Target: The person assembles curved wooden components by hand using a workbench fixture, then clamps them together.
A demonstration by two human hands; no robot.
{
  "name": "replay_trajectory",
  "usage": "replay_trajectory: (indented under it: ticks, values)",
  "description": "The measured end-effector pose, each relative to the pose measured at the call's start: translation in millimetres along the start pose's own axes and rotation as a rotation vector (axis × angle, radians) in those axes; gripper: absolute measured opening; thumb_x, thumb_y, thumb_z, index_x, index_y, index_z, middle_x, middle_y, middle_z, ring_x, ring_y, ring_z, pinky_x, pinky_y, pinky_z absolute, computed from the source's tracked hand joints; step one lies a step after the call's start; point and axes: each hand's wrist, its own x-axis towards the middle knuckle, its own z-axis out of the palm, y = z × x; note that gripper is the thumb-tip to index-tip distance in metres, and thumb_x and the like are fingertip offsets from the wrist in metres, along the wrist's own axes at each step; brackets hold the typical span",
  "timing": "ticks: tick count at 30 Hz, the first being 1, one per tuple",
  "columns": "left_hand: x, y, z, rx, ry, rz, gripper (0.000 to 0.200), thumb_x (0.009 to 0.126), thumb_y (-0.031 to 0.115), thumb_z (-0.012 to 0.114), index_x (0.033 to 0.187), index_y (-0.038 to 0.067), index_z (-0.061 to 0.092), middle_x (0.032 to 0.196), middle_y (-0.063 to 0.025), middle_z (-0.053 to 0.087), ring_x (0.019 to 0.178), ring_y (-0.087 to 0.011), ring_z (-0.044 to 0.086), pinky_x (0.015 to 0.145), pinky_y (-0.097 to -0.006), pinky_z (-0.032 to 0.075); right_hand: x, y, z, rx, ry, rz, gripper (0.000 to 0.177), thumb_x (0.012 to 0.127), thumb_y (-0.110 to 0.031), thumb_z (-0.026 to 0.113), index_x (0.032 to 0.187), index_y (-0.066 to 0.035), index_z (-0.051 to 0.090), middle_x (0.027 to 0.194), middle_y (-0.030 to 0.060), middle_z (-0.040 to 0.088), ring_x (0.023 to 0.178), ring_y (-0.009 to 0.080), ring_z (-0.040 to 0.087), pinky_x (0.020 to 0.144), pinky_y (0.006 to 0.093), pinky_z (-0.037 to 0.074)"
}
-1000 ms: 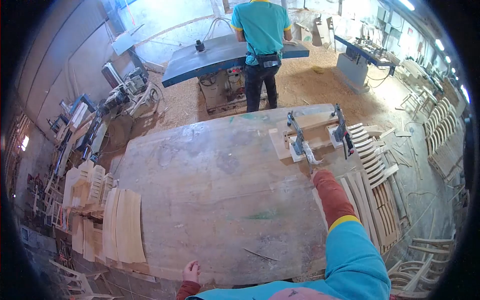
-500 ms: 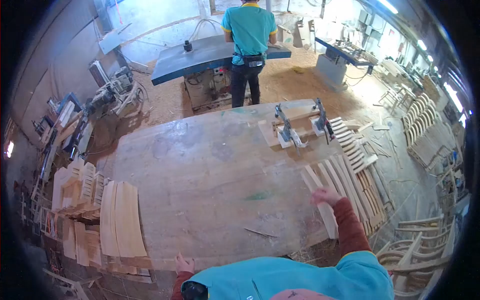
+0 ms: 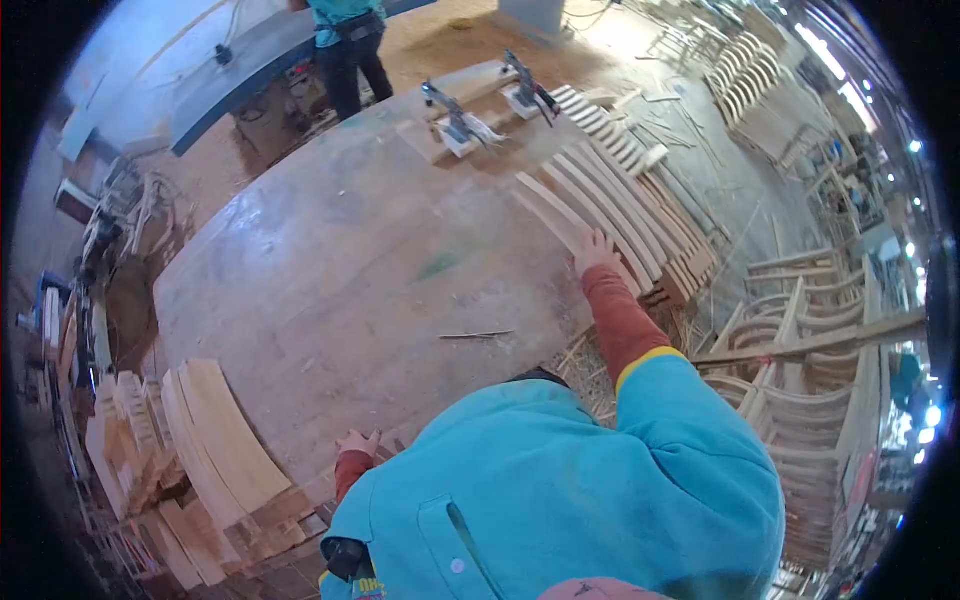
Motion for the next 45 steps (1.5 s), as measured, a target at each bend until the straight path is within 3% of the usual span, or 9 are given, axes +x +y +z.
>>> replay_trajectory:
  ticks: [7, 12, 15, 17, 18, 21, 32, 37, 45]
  values:
    - [32, -16, 17, 0.053, -0.016, 0.030, 0.077, 0.074, 0.060, 0.057, 0.117, -0.004, 0.054, 0.116, -0.0279, 0.054, 0.113, -0.0398, 0.050, 0.101, -0.0428, 0.034, 30, 41, 32, 0.283, 0.067, 0.052, 0.050, 0.077, -0.015, 0.060, 0.125, -0.026, 0.048, 0.112, 0.0103, 0.050, 0.107, 0.0315, 0.047, 0.088, 0.0459, 0.039]
    - [19, -9, 7, 0.095, -0.035, 0.049, 0.070, 0.074, 0.060, 0.056, 0.105, -0.002, 0.063, 0.110, -0.0229, 0.059, 0.107, -0.0379, 0.055, 0.103, -0.0422, 0.031, 10, 37, 17, 0.094, 0.290, -0.083, 0.038, 0.080, -0.012, 0.055, 0.118, -0.019, 0.056, 0.097, 0.0129, 0.053, 0.095, 0.0309, 0.052, 0.084, 0.0431, 0.041]
    - [31, -13, 13, 0.112, -0.050, 0.062, 0.073, 0.073, 0.061, 0.056, 0.111, -0.001, 0.060, 0.118, -0.0222, 0.056, 0.113, -0.0380, 0.050, 0.105, -0.0430, 0.029, 19, 45, 27, 0.137, 0.335, -0.156, 0.037, 0.077, -0.015, 0.057, 0.115, -0.016, 0.058, 0.104, 0.0134, 0.055, 0.099, 0.0314, 0.053, 0.086, 0.0427, 0.041]
    - [57, -30, 35, 0.168, 0.016, 0.037, 0.075, 0.072, 0.061, 0.057, 0.116, 0.000, 0.057, 0.125, -0.0218, 0.051, 0.118, -0.0379, 0.046, 0.106, -0.0431, 0.028, 20, 13, -21, 0.623, 0.210, 0.292, 0.038, 0.076, -0.020, 0.059, 0.114, -0.017, 0.059, 0.117, 0.0139, 0.054, 0.108, 0.0322, 0.051, 0.089, 0.0435, 0.041]
    - [54, -28, 27, 0.155, -0.047, 0.031, 0.077, 0.072, 0.062, 0.056, 0.119, 0.000, 0.055, 0.127, -0.0218, 0.049, 0.120, -0.0378, 0.045, 0.106, -0.0428, 0.027, 40, 51, 40, 0.004, 0.425, -0.198, 0.048, 0.072, -0.026, 0.066, 0.118, -0.020, 0.055, 0.130, 0.0136, 0.047, 0.117, 0.0322, 0.046, 0.097, 0.0437, 0.036]
    - [36, -17, 18, 0.111, -0.136, -0.004, 0.084, 0.072, 0.065, 0.055, 0.129, 0.004, 0.047, 0.133, -0.0202, 0.044, 0.124, -0.0373, 0.041, 0.108, -0.0446, 0.023, 25, 34, -21, 0.039, -0.023, -0.037, 0.077, 0.071, -0.037, 0.067, 0.138, -0.018, 0.031, 0.143, 0.0136, 0.030, 0.129, 0.0326, 0.032, 0.101, 0.0499, 0.030]
    - [64, -16, 29, 0.222, -0.149, 0.107, 0.074, 0.075, 0.063, 0.053, 0.127, 0.011, 0.051, 0.132, -0.0162, 0.046, 0.124, -0.0341, 0.041, 0.104, -0.0468, 0.027, 33, 49, 25, -0.018, 0.149, -0.189, 0.073, 0.073, -0.032, 0.065, 0.137, -0.019, 0.033, 0.143, 0.0170, 0.026, 0.136, 0.0334, 0.018, 0.106, 0.0543, 0.019]
    - [-43, 25, -35, 0.113, -0.182, 0.132, 0.067, 0.075, 0.058, 0.056, 0.120, 0.009, 0.057, 0.127, -0.0172, 0.050, 0.122, -0.0349, 0.042, 0.100, -0.0442, 0.035, 33, 53, 30, -0.002, 0.166, -0.205, 0.072, 0.074, -0.030, 0.066, 0.137, -0.020, 0.033, 0.144, 0.0169, 0.024, 0.136, 0.0338, 0.018, 0.107, 0.0539, 0.019]
    - [40, -11, 20, 0.203, -0.236, 0.048, 0.069, 0.078, 0.059, 0.051, 0.127, 0.011, 0.051, 0.137, -0.0160, 0.041, 0.127, -0.0339, 0.036, 0.105, -0.0456, 0.028, 34, 51, 34, 0.032, 0.185, -0.190, 0.068, 0.075, -0.027, 0.066, 0.135, -0.019, 0.035, 0.143, 0.0169, 0.025, 0.136, 0.0336, 0.018, 0.107, 0.0540, 0.018]
